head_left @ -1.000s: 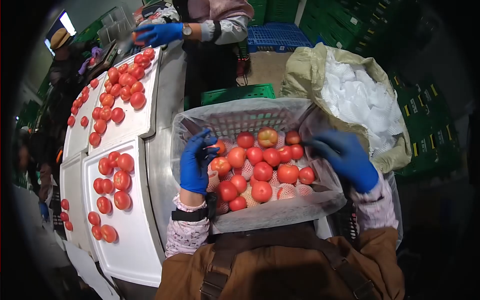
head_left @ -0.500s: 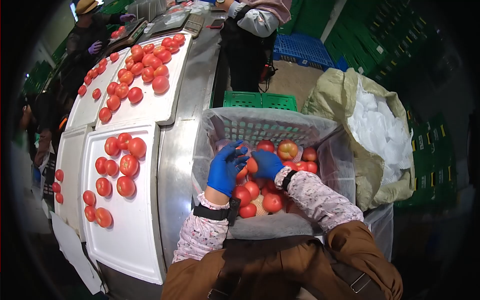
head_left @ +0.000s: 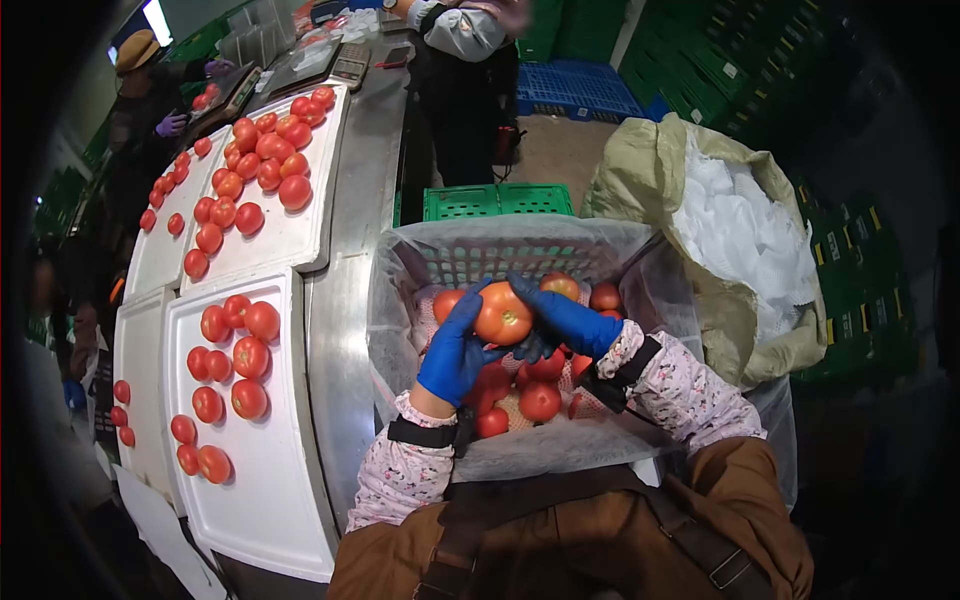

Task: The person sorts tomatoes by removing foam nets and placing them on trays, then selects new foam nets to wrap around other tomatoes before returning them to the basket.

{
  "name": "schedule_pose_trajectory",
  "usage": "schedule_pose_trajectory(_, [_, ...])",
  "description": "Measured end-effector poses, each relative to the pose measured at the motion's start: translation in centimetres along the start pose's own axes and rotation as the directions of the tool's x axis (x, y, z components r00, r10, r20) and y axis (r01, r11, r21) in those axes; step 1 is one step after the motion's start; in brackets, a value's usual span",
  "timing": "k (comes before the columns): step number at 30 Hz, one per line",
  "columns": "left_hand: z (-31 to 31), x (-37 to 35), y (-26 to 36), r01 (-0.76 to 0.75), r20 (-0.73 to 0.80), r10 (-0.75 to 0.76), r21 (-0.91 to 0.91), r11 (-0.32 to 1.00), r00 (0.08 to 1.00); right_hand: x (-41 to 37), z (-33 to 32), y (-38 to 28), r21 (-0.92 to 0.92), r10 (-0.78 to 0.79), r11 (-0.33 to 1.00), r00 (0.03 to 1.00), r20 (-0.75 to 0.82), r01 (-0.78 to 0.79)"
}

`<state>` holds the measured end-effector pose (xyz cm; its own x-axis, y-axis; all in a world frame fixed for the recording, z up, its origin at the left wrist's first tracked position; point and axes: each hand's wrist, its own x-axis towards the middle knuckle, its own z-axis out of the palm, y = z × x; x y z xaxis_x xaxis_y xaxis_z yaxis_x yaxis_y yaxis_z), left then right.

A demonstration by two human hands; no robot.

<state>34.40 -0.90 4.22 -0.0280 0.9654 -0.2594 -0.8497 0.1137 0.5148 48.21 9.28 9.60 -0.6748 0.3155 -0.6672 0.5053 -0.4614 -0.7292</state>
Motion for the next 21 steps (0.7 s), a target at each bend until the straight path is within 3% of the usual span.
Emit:
schedule_pose_trajectory(2, [-0.1, -0.1, -0.1, 0.019, -0.005, -0.019, 0.025, 0.999, 1.000, -0.7, 0.4, -0.2, -0.105, -0.123, 0.988, 0.984, -0.128, 0.110])
schedule_pose_trajectory(4, [-0.4, -0.2, 0.3, 0.041, -0.007, -0.041, 0.054, 0.998, 0.999, 2.2, -4.0, 0.6, -0.524, -0.293, 0.825, 0.953, -0.073, 0.213])
schedule_pose_trajectory(5, [-0.6, -0.3, 0.5, 0.074, -0.051, -0.076, -0.036, 0.997, 0.996, 4.3, -9.3, 2.6, -0.411, -0.421, 0.870, 0.846, -0.328, 0.274])
schedule_pose_trajectory(6, [-0.7, -0.4, 0.7, 0.090, -0.097, -0.103, -0.127, 0.988, 0.990, 4.3, -10.6, 2.9, -0.817, -0.605, 0.577, 0.674, -0.424, 0.004])
schedule_pose_trajectory(7, [-0.3, -0.7, 0.8, -0.002, -0.094, 0.001, -0.007, 1.000, 0.996, 4.7, -11.6, 4.2, -0.892, -0.667, 0.408, 0.603, -0.438, -0.197])
schedule_pose_trajectory(8, [-0.2, -0.9, 0.5, 0.002, -0.089, -0.002, -0.008, 1.000, 0.996, 5.2, -12.3, 5.7, -0.890, -0.667, 0.409, 0.600, -0.442, -0.201])
schedule_pose_trajectory(9, [-0.1, -1.2, 0.3, -0.132, -0.024, 0.137, 0.150, 0.980, 0.990, 5.6, -12.3, 6.6, -0.888, -0.563, 0.396, 0.701, -0.437, -0.235])
schedule_pose_trajectory(10, [-0.1, -1.0, 0.5, -0.175, -0.008, 0.182, 0.231, 0.957, 0.983, 6.3, -12.3, 7.2, -0.892, -0.457, 0.371, 0.785, -0.418, -0.258])
schedule_pose_trajectory(12, [-0.5, -0.8, 0.1, -0.213, -0.016, 0.226, 0.277, 0.937, 0.974, 8.5, -11.6, 9.0, -0.836, -0.524, 0.528, 0.718, -0.459, -0.149])
schedule_pose_trajectory(13, [-1.0, -0.5, -0.3, -0.177, -0.043, 0.188, 0.195, 0.965, 0.981, 8.9, -10.7, 8.5, -0.830, -0.504, 0.534, 0.728, -0.465, -0.161])
schedule_pose_trajectory(14, [-2.1, 0.1, -0.4, -0.051, -0.057, 0.048, -0.043, 0.998, 0.997, 9.4, -9.8, 8.1, -0.824, -0.482, 0.540, 0.740, -0.470, -0.172])
schedule_pose_trajectory(16, [-2.7, 1.0, -1.0, 0.027, -0.123, -0.048, -0.167, 0.986, 0.991, 10.7, -8.7, 9.8, -0.747, -0.529, 0.597, 0.555, -0.642, -0.294])
schedule_pose_trajectory(18, [-2.6, 1.0, -0.9, 0.034, -0.129, -0.067, -0.239, 0.970, 0.989, 10.7, -7.9, 10.0, -0.720, -0.520, 0.639, 0.538, -0.663, -0.270])
schedule_pose_trajectory(20, [-1.8, 0.8, -0.5, -0.004, -0.170, -0.029, -0.193, 0.981, 0.985, 10.7, -7.5, 9.8, -0.695, -0.529, 0.644, 0.469, -0.707, -0.321])
schedule_pose_trajectory(21, [-2.5, 1.2, -0.7, 0.012, -0.132, -0.050, -0.275, 0.961, 0.990, 10.6, -7.6, 9.9, -0.697, -0.522, 0.648, 0.488, -0.700, -0.308])
